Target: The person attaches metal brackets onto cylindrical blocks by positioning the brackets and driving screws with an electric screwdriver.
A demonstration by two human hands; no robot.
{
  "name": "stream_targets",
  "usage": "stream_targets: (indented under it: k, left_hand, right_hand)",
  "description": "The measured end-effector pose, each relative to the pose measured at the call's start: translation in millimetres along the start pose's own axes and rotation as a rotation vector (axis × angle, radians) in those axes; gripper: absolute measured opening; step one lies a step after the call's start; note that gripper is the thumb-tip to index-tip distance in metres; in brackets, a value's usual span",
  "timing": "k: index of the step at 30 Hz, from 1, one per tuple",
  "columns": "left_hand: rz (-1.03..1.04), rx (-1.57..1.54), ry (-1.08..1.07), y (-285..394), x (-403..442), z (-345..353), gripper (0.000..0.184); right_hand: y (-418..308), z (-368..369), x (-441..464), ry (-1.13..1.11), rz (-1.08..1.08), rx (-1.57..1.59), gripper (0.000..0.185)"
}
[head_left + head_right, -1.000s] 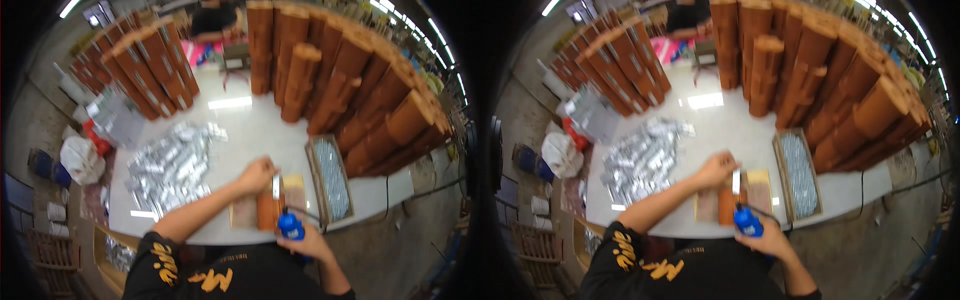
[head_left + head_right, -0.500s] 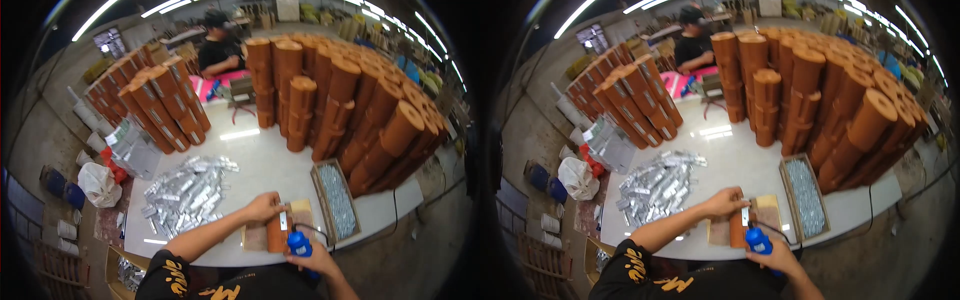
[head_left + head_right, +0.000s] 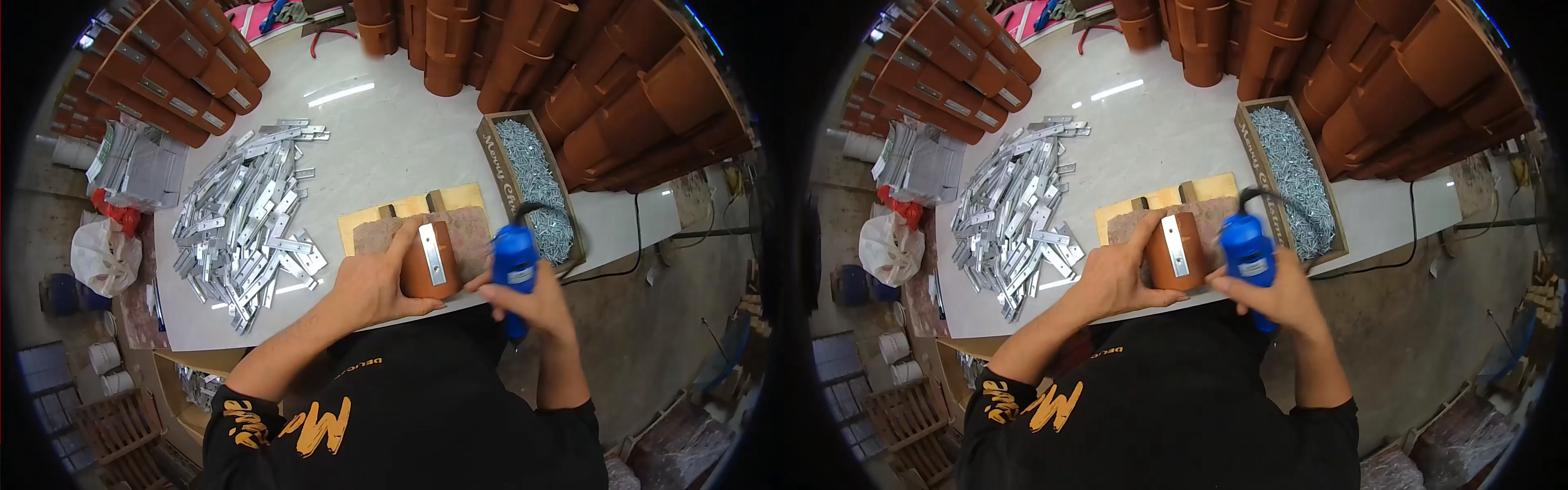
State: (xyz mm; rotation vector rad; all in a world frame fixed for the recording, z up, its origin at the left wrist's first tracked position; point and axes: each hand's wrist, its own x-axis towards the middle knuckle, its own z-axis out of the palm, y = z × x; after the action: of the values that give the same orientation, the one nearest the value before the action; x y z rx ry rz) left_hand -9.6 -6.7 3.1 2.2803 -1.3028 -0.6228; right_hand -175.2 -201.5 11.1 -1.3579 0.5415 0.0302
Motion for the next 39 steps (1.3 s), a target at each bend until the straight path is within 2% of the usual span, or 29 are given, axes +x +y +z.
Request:
stream_targets:
  k: [2,3,6,9,11,19,25,39]
  left_hand:
    - [0.028,-0.046,-0.003,-6.3,-0.1,2.0,0.108]
    - [0.042,-0.069,-0.003,-9.5,0.5,2.7,0.107]
    - [0.063,-0.148,-0.047,-18.6,4.3,2.8,0.109]
    - [0.075,-0.118,-0.003,-17.6,1.1,4.0,0.108]
    - [0.053,-0.111,-0.020,-16.6,1.3,1.9,0.107]
    - [0.011,-0.162,-0.060,-18.6,0.3,-2.3,0.107]
    - [0.033,-0.167,-0.039,-19.0,0.3,-2.9,0.105]
    - [0.021,-0.176,-0.067,-19.0,0.8,-5.4,0.105]
  right_hand:
    - [-25.9,-7.1,-6.8,0.164,-0.217,0.023,0.029]
    - [-34.8,-8.1,-7.5,0.245,-0.398,0.172,0.027]
    - [-66.6,-16.6,-2.1,0.237,-0.877,0.363,0.020]
    - [-92.7,-7.3,4.4,0.157,-1.101,0.482,0.024]
    - [-100.2,8.2,14.4,0.089,-1.152,0.461,0.026]
    - [-98.0,55.1,46.5,-0.012,-1.103,0.192,0.026]
    - [-95.5,67.0,46.8,-0.012,-0.989,0.183,0.030]
    - [-89.6,73.5,55.6,-0.015,-0.943,0.167,0.027]
